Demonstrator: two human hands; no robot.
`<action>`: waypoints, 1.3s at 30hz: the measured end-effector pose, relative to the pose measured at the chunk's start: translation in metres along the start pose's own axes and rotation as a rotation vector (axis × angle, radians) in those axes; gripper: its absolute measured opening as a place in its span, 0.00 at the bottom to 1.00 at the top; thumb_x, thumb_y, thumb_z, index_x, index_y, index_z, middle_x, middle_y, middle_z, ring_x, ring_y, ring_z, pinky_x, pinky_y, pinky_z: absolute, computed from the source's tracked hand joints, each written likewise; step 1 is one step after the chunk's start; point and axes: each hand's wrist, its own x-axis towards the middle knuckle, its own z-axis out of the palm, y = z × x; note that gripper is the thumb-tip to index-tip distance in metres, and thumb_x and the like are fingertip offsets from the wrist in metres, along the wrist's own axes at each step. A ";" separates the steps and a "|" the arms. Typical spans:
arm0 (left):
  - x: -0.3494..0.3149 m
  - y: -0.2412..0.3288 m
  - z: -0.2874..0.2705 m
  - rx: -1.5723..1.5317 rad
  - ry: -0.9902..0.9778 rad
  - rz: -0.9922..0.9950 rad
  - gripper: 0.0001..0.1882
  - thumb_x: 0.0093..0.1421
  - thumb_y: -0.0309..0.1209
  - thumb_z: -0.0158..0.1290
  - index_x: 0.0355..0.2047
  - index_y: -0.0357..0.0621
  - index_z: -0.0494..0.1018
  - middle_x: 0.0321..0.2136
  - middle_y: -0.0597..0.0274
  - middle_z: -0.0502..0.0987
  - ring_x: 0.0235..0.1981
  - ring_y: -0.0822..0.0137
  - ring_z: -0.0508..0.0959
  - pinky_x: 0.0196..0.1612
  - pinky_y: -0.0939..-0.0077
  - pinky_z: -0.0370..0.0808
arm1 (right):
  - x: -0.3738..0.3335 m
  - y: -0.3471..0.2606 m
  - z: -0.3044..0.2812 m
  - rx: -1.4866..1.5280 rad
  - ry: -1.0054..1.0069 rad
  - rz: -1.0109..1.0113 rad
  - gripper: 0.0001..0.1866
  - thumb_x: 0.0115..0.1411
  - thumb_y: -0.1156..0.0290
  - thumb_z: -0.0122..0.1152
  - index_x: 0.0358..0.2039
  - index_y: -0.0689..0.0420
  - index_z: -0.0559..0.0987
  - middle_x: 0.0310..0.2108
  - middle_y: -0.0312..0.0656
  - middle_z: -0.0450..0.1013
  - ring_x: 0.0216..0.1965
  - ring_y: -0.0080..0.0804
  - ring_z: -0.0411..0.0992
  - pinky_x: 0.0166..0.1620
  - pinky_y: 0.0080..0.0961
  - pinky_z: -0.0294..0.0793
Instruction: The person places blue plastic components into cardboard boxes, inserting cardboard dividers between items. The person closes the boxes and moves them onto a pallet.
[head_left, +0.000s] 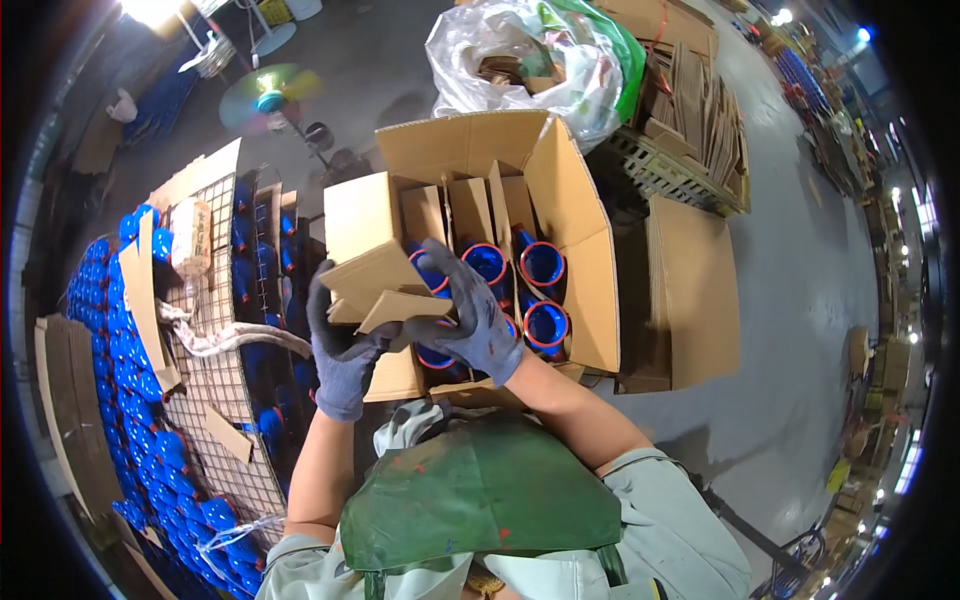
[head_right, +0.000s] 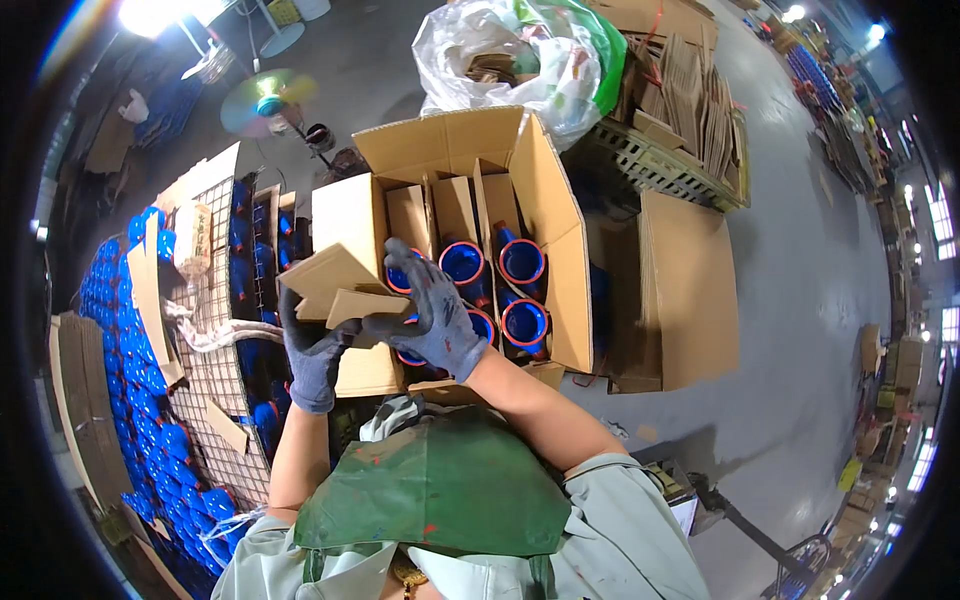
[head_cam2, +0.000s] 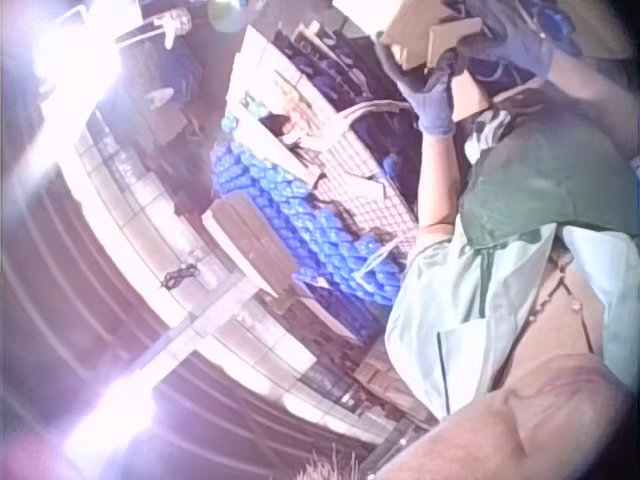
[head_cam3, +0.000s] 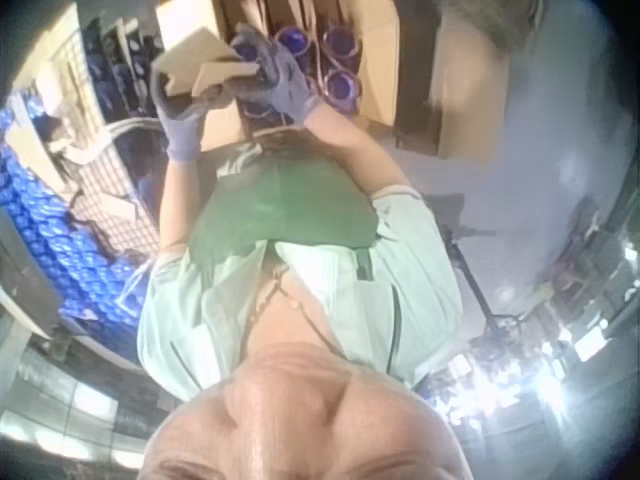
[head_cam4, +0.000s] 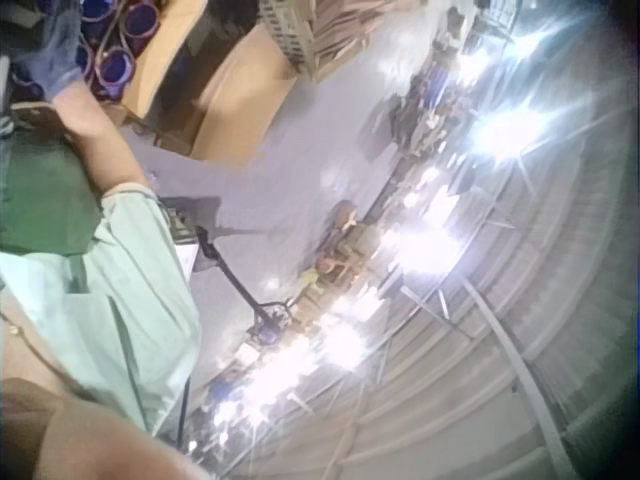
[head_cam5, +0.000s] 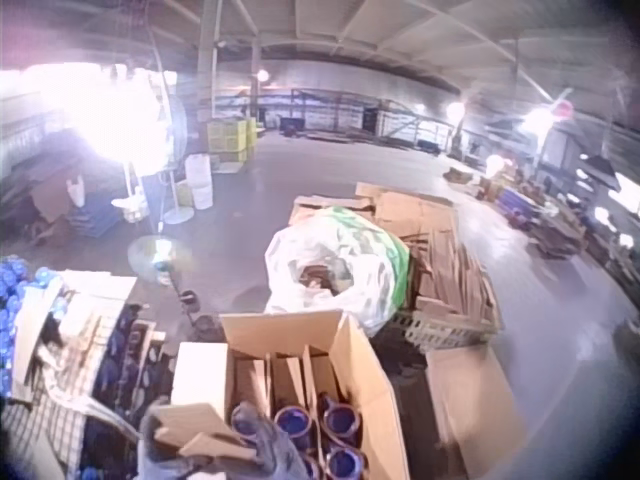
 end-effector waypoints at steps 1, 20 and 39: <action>-0.002 -0.004 -0.003 -0.042 0.071 0.011 0.60 0.43 0.41 0.75 0.69 0.46 0.49 0.60 0.56 0.63 0.58 0.59 0.70 0.60 0.60 0.72 | -0.003 0.007 0.009 0.006 -0.055 0.033 0.50 0.43 0.61 0.79 0.64 0.59 0.63 0.58 0.54 0.66 0.58 0.53 0.66 0.61 0.42 0.64; -0.021 -0.002 -0.019 -0.172 -0.490 -0.846 0.34 0.52 0.27 0.68 0.59 0.36 0.67 0.48 0.59 0.78 0.49 0.68 0.77 0.52 0.70 0.76 | -0.026 0.010 0.013 1.357 -0.393 0.633 0.49 0.52 0.64 0.70 0.70 0.60 0.55 0.64 0.42 0.63 0.63 0.30 0.62 0.66 0.30 0.59; 0.192 -0.120 0.053 1.174 -1.166 0.389 0.21 0.54 0.25 0.51 0.50 0.44 0.74 0.48 0.50 0.76 0.53 0.50 0.73 0.60 0.59 0.68 | -0.117 0.090 0.009 1.062 0.858 0.775 0.20 0.61 0.66 0.60 0.51 0.63 0.76 0.47 0.43 0.77 0.50 0.35 0.75 0.53 0.35 0.75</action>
